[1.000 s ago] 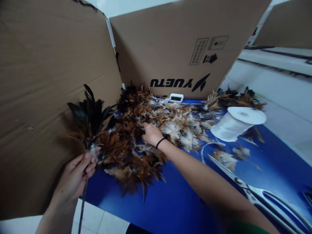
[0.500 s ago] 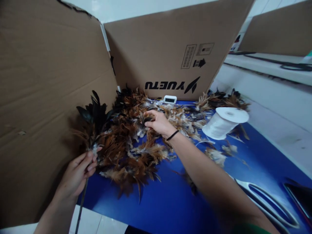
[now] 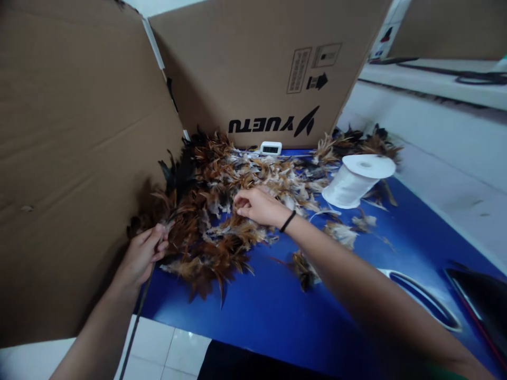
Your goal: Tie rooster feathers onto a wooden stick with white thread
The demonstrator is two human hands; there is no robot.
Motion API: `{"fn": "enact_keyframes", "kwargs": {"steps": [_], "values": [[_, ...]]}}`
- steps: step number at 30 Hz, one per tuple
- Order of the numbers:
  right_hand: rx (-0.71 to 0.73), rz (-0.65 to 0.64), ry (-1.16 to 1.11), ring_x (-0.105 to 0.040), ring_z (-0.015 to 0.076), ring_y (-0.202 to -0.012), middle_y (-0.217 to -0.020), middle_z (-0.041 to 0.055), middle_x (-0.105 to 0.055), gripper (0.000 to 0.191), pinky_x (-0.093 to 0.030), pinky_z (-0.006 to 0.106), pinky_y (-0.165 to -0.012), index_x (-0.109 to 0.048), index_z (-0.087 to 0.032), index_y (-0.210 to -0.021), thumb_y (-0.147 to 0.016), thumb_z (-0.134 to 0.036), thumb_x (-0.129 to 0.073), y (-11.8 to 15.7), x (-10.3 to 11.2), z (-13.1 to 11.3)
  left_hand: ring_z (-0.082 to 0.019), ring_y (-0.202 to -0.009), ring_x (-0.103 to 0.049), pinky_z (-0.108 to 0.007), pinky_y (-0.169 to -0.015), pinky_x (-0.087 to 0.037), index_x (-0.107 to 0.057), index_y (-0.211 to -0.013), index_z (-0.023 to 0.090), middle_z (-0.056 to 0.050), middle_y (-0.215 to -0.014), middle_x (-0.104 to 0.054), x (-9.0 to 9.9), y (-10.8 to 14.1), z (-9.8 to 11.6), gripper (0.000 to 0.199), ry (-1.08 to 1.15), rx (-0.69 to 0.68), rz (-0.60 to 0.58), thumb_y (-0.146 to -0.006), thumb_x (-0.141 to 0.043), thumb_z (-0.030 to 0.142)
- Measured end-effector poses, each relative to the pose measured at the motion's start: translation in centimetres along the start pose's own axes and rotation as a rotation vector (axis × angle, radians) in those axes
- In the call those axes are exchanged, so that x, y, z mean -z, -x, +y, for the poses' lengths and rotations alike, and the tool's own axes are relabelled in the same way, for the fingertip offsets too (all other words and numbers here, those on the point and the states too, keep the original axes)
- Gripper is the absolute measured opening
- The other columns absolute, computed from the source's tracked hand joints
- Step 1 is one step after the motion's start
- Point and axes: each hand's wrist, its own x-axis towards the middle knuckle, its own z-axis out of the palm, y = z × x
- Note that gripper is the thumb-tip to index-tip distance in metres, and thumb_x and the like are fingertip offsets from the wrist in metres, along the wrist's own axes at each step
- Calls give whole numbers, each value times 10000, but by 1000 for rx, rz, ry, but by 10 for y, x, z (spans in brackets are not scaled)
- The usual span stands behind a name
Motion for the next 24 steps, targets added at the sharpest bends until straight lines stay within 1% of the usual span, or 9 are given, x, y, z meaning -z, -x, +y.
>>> {"fn": "enact_keyframes", "kwargs": {"steps": [5, 7, 9, 11, 13, 15, 17, 20, 24], "values": [[46, -113, 112, -648, 162, -798, -842, 27, -707, 189, -466, 256, -741, -688, -194, -926, -777, -135, -588, 13, -11, -2, -22, -458, -377, -115, -335, -169, -557, -639, 109, 18, -629, -473, -5, -3, -1, 415, -12, -7, -14, -599, -763, 468], [148, -119, 157, -630, 181, -888, -957, 50, -692, 203, -455, 280, -802, -690, -198, -961, -800, -152, -574, 12, -20, -2, -19, -457, -376, -111, -335, -170, -552, -635, 109, 29, -618, -456, -6, -4, -1, 412, -24, -17, -16, -592, -769, 457], [262, -122, 199, -589, 212, -1002, -1083, 83, -650, 265, -441, 309, -858, -659, -192, -1070, -816, -196, -585, 10, -30, -3, -17, -451, -373, -108, -332, -173, -545, -631, 110, 36, -614, -447, -8, -5, -2, 428, -24, -19, -8, -574, -774, 467], [314, -133, 264, -556, 247, -1047, -1112, 118, -627, 349, -438, 340, -864, -618, -170, -1151, -807, -229, -614, 7, -40, -3, -15, -447, -372, -105, -327, -175, -538, -629, 109, 38, -619, -450, -8, -6, -3, 451, -16, -16, 3, -554, -779, 482], [311, -146, 343, -555, 268, -1018, -1036, 129, -644, 290, -438, 356, -835, -652, -154, -1080, -797, -209, -616, 3, -46, -4, -13, -444, -371, -100, -325, -174, -536, -633, 107, 36, -625, -457, -8, -6, -3, 460, -6, -11, 9, -544, -784, 484], [287, -133, 342, -572, 251, -958, -940, 117, -659, 168, -432, 340, -815, -692, -153, -927, -806, -164, -575, -2, -47, -3, -10, -440, -371, -97, -325, -172, -541, -644, 104, 29, -640, -474, -7, -5, -2, 456, 8, -9, 7, -548, -785, 477], [243, -83, 212, -591, 205, -887, -892, 91, -665, 162, -433, 300, -794, -689, -154, -831, -818, -142, -528, -7, -41, -1, -1, -434, -365, -97, -324, -167, -548, -652, 97, 5, -690, -516, -6, -3, 0, 448, 20, -8, -6, -562, -782, 468], [101, -23, -85, -592, 149, -763, -817, 42, -667, 130, -436, 257, -730, -664, -156, -782, -808, -178, -538, -11, -26, 4, 12, -429, -356, -99, -323, -163, -570, -671, 82, -37, -792, -567, -7, 1, 6, 439, 39, 1, -31, -569, -785, 451], [-110, 38, -426, -540, 109, -603, -639, -14, -608, 75, -423, 223, -603, -610, -156, -725, -777, -191, -569, -8, -10, 8, 7, -431, -345, -100, -322, -157, -631, -781, 67, -8, -728, -528, -17, 7, 15, 473, 78, 47, -49, -538, -810, 431]]}}
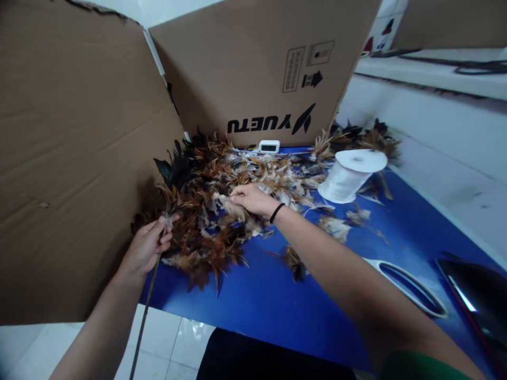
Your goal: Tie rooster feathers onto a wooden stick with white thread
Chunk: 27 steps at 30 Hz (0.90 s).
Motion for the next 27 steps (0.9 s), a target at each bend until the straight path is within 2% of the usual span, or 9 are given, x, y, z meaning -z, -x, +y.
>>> {"fn": "enact_keyframes", "kwargs": {"steps": [2, 4, 6, 10, 11, 14, 19, 23, 27], "values": [[-102, 7, -229, -541, 107, -552, -605, -16, -600, 36, -430, 219, -546, -575, -160, -753, -781, -170, -553, 3, 4, -1, 3, -433, -337, -101, -321, -153, -649, -832, 58, 11, -687, -496, -6, 3, 2, 504, 12, 25, -21, -532, -817, 426], [-215, -40, -497, -584, 131, -547, -604, 6, -620, 15, -460, 236, -519, -540, -165, -808, -796, -161, -532, 7, 7, -2, 1, -434, -329, -101, -320, -151, -659, -863, 51, 19, -668, -478, -11, 6, 3, 521, 20, 40, -43, -536, -818, 424], [-294, -90, -655, -627, 163, -566, -617, 39, -641, 38, -489, 258, -503, -514, -168, -856, -838, -196, -496, 10, 9, -1, 0, -437, -324, -101, -320, -154, -667, -900, 46, 22, -662, -465, -14, 8, 4, 527, 28, 49, -59, -555, -812, 417], [-331, -98, -646, -638, 154, -549, -650, 38, -657, 82, -490, 237, -462, -519, -173, -869, -858, -255, -517, 17, 13, 8, -2, -447, -319, -97, -323, -161, -670, -974, 42, 20, -669, -446, -16, 13, 3, 507, 34, 53, -88, -624, -781, 392], [-329, -93, -631, -623, 136, -527, -639, 19, -653, 70, -484, 221, -456, -531, -174, -863, -821, -213, -571, 19, 14, 10, -2, -449, -318, -96, -322, -160, -670, -982, 44, 18, -673, -444, -16, 14, 3, 495, 32, 53, -93, -640, -772, 387], [-302, -71, -589, -561, 81, -471, -589, -32, -632, 233, -461, 177, -453, -572, -170, -861, -686, -41, -656, 26, 17, 14, -4, -453, -321, -95, -323, -164, -673, -982, 49, 16, -679, -440, -15, 17, 2, 461, 21, 57, -103, -671, -752, 380], [-183, 12, -301, -622, 98, -612, -676, 10, -683, 178, -497, 199, -580, -637, -151, -769, -699, 2, -578, 41, 34, 7, -2, -449, -314, -93, -322, -159, -670, -973, 56, 16, -679, -438, -19, 22, 0, 437, 16, 70, -128, -693, -734, 385], [-7, 66, 27, -637, 132, -679, -724, 23, -689, 210, -500, 254, -646, -677, -162, -824, -752, -52, -513, 59, 52, 3, -2, -450, -315, -90, -321, -158, -666, -954, 57, 15, -682, -439, -27, 26, -2, 430, 13, 81, -158, -696, -728, 396], [230, 298, 447, -614, 183, -841, -865, 57, -686, 242, -464, 340, -822, -694, -164, -865, -735, -66, -515, 76, 54, 2, -3, -448, -318, -88, -320, -166, -660, -935, 60, 14, -683, -451, -37, 29, -5, 425, 6, 92, -185, -693, -728, 403]]}}
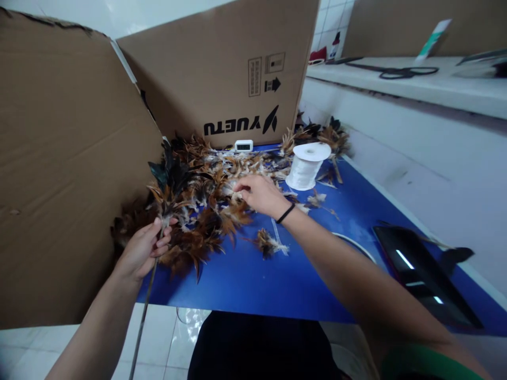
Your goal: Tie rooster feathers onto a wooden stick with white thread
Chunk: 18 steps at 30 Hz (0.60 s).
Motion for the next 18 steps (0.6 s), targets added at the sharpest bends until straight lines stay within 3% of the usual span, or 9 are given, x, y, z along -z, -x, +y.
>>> {"fn": "enact_keyframes", "kwargs": {"steps": [2, 4, 8, 11, 14, 18], "values": [[119, 88, 167, -575, 216, -940, -952, 81, -665, 252, -425, 382, -889, -692, -162, -908, -744, -85, -516, 5, -7, -8, -4, -446, -321, -88, -319, -168, -656, -919, 62, 14, -679, -454, -5, 0, -1, 417, -1, 3, -4, -690, -729, 402], [181, 56, 258, -552, 235, -965, -965, 90, -657, 228, -411, 402, -896, -690, -171, -913, -781, -129, -508, 7, -21, -18, -5, -441, -317, -88, -317, -165, -653, -892, 65, 18, -667, -449, -9, 1, -3, 394, 2, 6, -5, -693, -726, 398], [67, -175, 306, -583, 265, -873, -779, 116, -659, 182, -436, 406, -806, -669, -164, -708, -811, -259, -553, 0, -58, -27, -6, -438, -311, -91, -315, -158, -646, -871, 74, 19, -666, -444, -16, 5, -5, 354, 17, 7, -15, -709, -716, 380], [8, -204, 291, -604, 273, -811, -704, 130, -648, 171, -439, 401, -765, -635, -150, -610, -764, -219, -609, -10, -77, -24, -7, -435, -317, -93, -317, -157, -644, -885, 72, 16, -663, -444, -20, 9, -6, 348, 40, 20, 2, -719, -711, 371], [10, -188, 239, -616, 234, -760, -731, 109, -663, 118, -450, 354, -733, -661, -155, -652, -750, -170, -598, -15, -76, -20, -4, -433, -320, -95, -322, -151, -642, -877, 67, 17, -662, -437, -21, 11, -8, 356, 55, 32, 6, -726, -703, 383], [39, -62, 144, -615, 208, -869, -926, 87, -683, 176, -446, 322, -796, -692, -178, -850, -816, -221, -525, -11, -49, -22, -1, -432, -309, -100, -330, -134, -640, -880, 67, 20, -665, -427, -21, 8, -14, 380, 56, 40, -34, -736, -688, 415]]}}
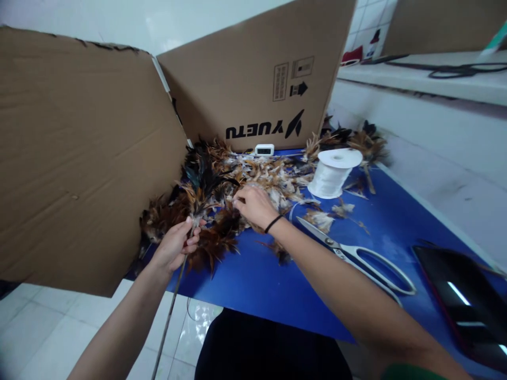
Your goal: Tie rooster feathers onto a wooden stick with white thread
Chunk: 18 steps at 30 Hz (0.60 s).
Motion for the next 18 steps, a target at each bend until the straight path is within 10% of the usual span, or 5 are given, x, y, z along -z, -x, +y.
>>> {"fn": "enact_keyframes", "kwargs": {"steps": [10, 18], "values": [[160, 337, -302, -597, 217, -1007, -1073, 65, -660, 87, -421, 365, -913, -610, -194, -811, -754, -167, -549, 23, 40, -1, 11, -411, -247, -110, -344, -99, -629, -908, 78, 40, -639, -397, -18, -4, -14, 390, 18, 104, -129, -758, -660, 436], [268, 173, -328, -619, 178, -875, -934, 37, -671, 158, -473, 306, -810, -627, -218, -950, -874, -198, -490, 51, 57, -30, 0, -418, -279, -126, -354, -99, -627, -883, 84, 42, -624, -398, -27, -3, -21, 421, -29, 58, -71, -708, -693, 462]]}}
